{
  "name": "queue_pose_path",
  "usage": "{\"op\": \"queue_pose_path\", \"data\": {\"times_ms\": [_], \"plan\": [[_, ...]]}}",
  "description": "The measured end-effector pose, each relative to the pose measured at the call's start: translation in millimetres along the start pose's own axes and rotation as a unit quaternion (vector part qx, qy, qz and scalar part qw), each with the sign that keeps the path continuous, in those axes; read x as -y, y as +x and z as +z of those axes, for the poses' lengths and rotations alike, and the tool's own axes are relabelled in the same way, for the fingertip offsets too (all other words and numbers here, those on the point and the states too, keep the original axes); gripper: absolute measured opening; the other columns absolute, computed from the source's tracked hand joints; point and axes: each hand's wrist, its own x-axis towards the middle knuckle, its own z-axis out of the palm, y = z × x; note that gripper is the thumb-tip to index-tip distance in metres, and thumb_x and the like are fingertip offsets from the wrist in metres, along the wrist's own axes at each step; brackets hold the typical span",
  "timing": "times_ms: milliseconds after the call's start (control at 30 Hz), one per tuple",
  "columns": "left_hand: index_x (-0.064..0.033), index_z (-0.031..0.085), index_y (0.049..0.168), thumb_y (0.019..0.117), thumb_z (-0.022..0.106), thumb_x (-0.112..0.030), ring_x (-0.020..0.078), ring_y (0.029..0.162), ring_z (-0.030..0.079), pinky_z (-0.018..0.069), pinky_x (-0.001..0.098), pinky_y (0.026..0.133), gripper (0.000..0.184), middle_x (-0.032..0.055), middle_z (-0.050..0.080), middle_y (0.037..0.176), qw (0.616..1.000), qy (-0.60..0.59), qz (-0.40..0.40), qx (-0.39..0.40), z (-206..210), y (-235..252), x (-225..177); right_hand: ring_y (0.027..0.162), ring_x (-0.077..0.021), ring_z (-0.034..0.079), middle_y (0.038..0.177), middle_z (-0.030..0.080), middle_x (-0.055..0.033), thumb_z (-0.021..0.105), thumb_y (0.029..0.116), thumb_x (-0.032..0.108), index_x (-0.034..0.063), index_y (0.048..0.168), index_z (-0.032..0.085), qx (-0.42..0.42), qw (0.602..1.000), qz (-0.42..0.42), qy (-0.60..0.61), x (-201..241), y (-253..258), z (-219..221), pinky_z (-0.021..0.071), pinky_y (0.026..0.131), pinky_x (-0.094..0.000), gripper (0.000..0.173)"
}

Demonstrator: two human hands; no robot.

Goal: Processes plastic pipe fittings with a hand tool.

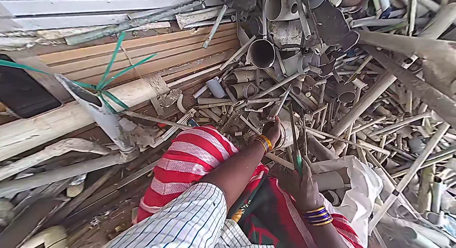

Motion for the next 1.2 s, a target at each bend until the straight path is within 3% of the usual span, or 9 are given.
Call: {"op": "queue_pose_path", "data": {"times_ms": [67,200,333,467,633,800,1000,1133,1200], "plan": [[0.0027,0.043,0.15,0.1067,0.004,-0.059,0.0347,0.147,0.038,0.0314,0.0536,0.119,0.085,0.0275,0.041,0.155,1.0,-0.015,-0.001,0.001,1.0,-0.4,0.6,0.079,-0.0438,0.074,0.097,0.072,-0.0293,0.047,0.0988,0.019,-0.0184,0.141,0.046,-0.079,0.996,-0.046,-0.008,-4.5,-3.3,8.0,0.0589,0.068,-0.0568,0.056],[0.0001,0.038,0.154,0.1055,0.005,-0.062,0.0351,0.147,0.037,0.0308,0.0546,0.119,0.085,0.0264,0.038,0.157,1.0,-0.008,0.014,-0.003,4.3,-0.1,4.4,0.099,-0.0462,0.071,0.111,0.07,-0.0281,0.045,0.1077,0.021,-0.0037,0.156,0.034,0.123,0.989,0.08,-0.022,2.8,0.8,-6.2,0.054,0.089,-0.0606,0.056],[-0.0007,0.038,0.154,0.1062,0.004,-0.06,0.0334,0.146,0.038,0.0328,0.0526,0.119,0.083,0.0253,0.04,0.156,1.0,-0.014,0.025,0.008,3.3,-2.6,3.7,0.073,-0.0444,0.073,0.095,0.072,-0.0293,0.049,0.0981,0.017,-0.018,0.141,0.046,-0.107,0.993,-0.053,-0.008,-2.1,-4.5,7.9,0.0581,0.062,-0.0567,0.055],[0.001,0.045,0.148,0.106,0.005,-0.06,0.0339,0.141,0.045,0.0372,0.0534,0.115,0.084,0.0263,0.046,0.151,0.998,0.014,0.065,-0.001,4.5,6.2,15.2,0.103,-0.0432,0.07,0.115,0.069,-0.027,0.044,0.1093,0.022,-0.0021,0.159,0.026,0.185,0.975,0.116,-0.029,10.4,6.4,-5.6,0.0537,0.093,-0.0566,0.058],[0.0072,0.051,0.141,0.1108,0.012,-0.05,0.0396,0.14,0.045,0.0338,0.0556,0.116,0.075,0.0314,0.051,0.144,0.993,0.12,0.007,-0.023,0.5,-10.8,12.6,0.077,-0.0422,0.074,0.098,0.072,-0.0296,0.049,0.0996,0.018,-0.0188,0.139,0.047,-0.129,0.99,-0.048,0.012,1.0,-4.0,11.4,0.0591,0.066,-0.0545,0.053],[0.0039,0.036,0.153,0.1099,0.005,-0.049,0.0325,0.148,0.035,0.0276,0.0487,0.121,0.075,0.0271,0.037,0.158,0.998,0.047,0.038,0.026,11.7,-12.5,14.2,0.114,-0.0412,0.067,0.124,0.066,-0.0266,0.042,0.1103,0.026,-0.0028,0.155,0.033,0.244,0.956,0.156,-0.038,12.1,16.8,-2.1,0.0512,0.099,-0.0541,0.054],[-0.0029,0.028,0.159,0.0975,-0.006,-0.072,0.0308,0.152,0.029,0.0275,0.0517,0.122,0.099,0.0223,0.028,0.164,0.993,-0.11,-0.019,0.05,22.3,-17.1,-4.5,0.081,-0.0479,0.073,0.102,0.071,-0.0327,0.051,0.0988,0.014,-0.0177,0.142,0.047,-0.116,0.992,-0.035,-0.024,-6.3,3.1,4.2,0.0583,0.07,-0.0592,0.054],[-0.0025,0.033,0.157,0.0897,-0.01,-0.081,0.03,0.148,0.037,0.0353,0.0507,0.119,0.111,0.0208,0.036,0.16,0.979,-0.192,-0.016,0.066,21.4,-27.8,-28.1,0.066,-0.0418,0.072,0.099,0.072,-0.0307,0.05,0.0962,0.016,-0.0167,0.137,0.053,-0.195,0.972,-0.105,-0.073,-6.4,1.4,0.9,0.0568,0.053,-0.0516,0.053],[0.0005,0.032,0.156,0.0897,-0.012,-0.08,0.0317,0.149,0.034,0.0336,0.051,0.119,0.113,0.023,0.033,0.161,0.982,-0.178,-0.015,0.063,20.3,-34.3,-33.4,0.071,-0.0458,0.072,0.104,0.071,-0.0326,0.051,0.0982,0.014,-0.0119,0.142,0.052,-0.111,0.987,-0.069,-0.095,-5.3,3.2,-3.3,0.0571,0.057,-0.0567,0.051]]}}
